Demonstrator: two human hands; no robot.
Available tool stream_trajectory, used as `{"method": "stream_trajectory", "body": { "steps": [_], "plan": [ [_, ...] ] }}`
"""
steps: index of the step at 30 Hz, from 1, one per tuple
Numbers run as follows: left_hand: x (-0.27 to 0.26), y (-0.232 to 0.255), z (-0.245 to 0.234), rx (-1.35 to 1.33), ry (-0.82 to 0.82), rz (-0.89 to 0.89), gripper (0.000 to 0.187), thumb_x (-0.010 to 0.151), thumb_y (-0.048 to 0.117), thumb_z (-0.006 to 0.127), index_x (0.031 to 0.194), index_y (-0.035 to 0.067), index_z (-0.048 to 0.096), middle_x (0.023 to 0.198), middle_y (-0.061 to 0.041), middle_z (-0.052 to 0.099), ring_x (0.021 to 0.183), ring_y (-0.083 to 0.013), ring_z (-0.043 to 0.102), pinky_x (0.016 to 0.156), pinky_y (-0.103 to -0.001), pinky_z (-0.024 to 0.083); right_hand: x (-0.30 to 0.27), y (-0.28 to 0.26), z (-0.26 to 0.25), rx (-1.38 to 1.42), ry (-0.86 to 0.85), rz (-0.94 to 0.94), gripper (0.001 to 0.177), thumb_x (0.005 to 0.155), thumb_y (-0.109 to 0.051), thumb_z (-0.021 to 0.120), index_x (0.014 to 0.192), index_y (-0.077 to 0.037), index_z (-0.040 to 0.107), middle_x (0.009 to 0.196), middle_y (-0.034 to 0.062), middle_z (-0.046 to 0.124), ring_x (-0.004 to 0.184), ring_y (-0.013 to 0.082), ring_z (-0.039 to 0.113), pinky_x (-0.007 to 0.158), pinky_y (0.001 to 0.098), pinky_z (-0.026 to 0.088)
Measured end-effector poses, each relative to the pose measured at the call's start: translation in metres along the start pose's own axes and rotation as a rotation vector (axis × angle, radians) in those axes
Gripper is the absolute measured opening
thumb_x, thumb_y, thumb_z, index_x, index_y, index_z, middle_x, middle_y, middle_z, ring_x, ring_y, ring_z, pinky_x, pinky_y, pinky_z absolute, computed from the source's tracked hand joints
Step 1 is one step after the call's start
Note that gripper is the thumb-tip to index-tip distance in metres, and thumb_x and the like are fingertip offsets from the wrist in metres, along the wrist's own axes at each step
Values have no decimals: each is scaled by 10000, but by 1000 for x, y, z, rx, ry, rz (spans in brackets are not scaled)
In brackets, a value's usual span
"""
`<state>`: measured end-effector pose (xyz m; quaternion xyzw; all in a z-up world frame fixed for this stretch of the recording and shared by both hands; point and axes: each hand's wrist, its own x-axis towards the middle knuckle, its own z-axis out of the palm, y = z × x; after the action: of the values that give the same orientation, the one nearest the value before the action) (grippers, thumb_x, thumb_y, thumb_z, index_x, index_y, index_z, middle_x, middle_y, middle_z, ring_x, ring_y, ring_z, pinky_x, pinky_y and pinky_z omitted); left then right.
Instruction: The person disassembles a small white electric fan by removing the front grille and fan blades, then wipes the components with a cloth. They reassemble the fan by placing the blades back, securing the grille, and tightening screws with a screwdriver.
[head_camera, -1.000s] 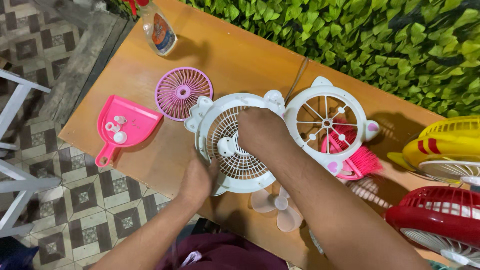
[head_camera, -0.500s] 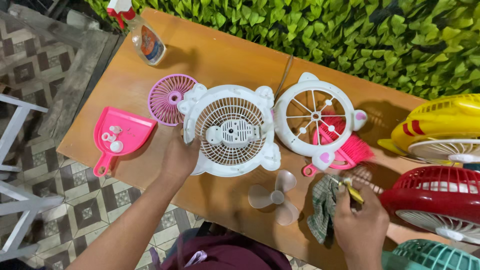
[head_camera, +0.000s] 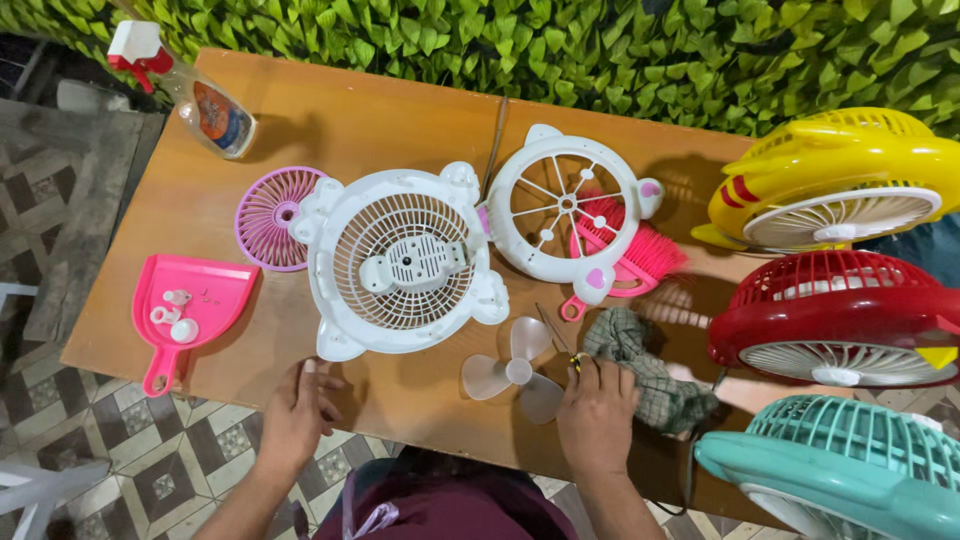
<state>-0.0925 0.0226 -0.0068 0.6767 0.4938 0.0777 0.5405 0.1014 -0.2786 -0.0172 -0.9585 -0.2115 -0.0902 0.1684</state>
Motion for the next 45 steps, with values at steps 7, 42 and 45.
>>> {"method": "stream_trajectory", "body": {
  "steps": [7, 42, 45],
  "plan": [
    [8, -10, -8, 88, -143, 44, 393, 1031, 305, 465, 1246, 11, 610, 830, -103, 723, 506, -157, 616, 477, -317, 511, -10, -51, -21, 113, 16, -150, 377, 856, -163, 675, 1190, -2, 609, 1181, 189, 577, 1106, 379, 557, 976, 496, 473],
    [68, 41, -19, 33, -124, 363, 329, 1051, 217, 559, 1020, -74, 708, 714, -133, 678, 609, -196, 597, 564, -382, 491, 94, -187, 7, 142, -39, -401, 429, 854, -187, 711, 1266, -110, 621, 1173, 79, 647, 1196, 286, 518, 1000, 530, 341],
    [77, 35, -22, 80, -72, 487, 290, 1032, 175, 530, 1094, -64, 680, 787, -204, 716, 675, -317, 685, 660, -438, 529, 106, -197, 21, 160, -56, -474, 463, 847, -185, 706, 1290, -91, 611, 1211, 80, 641, 1221, 279, 505, 1028, 553, 323]
  ]
}}
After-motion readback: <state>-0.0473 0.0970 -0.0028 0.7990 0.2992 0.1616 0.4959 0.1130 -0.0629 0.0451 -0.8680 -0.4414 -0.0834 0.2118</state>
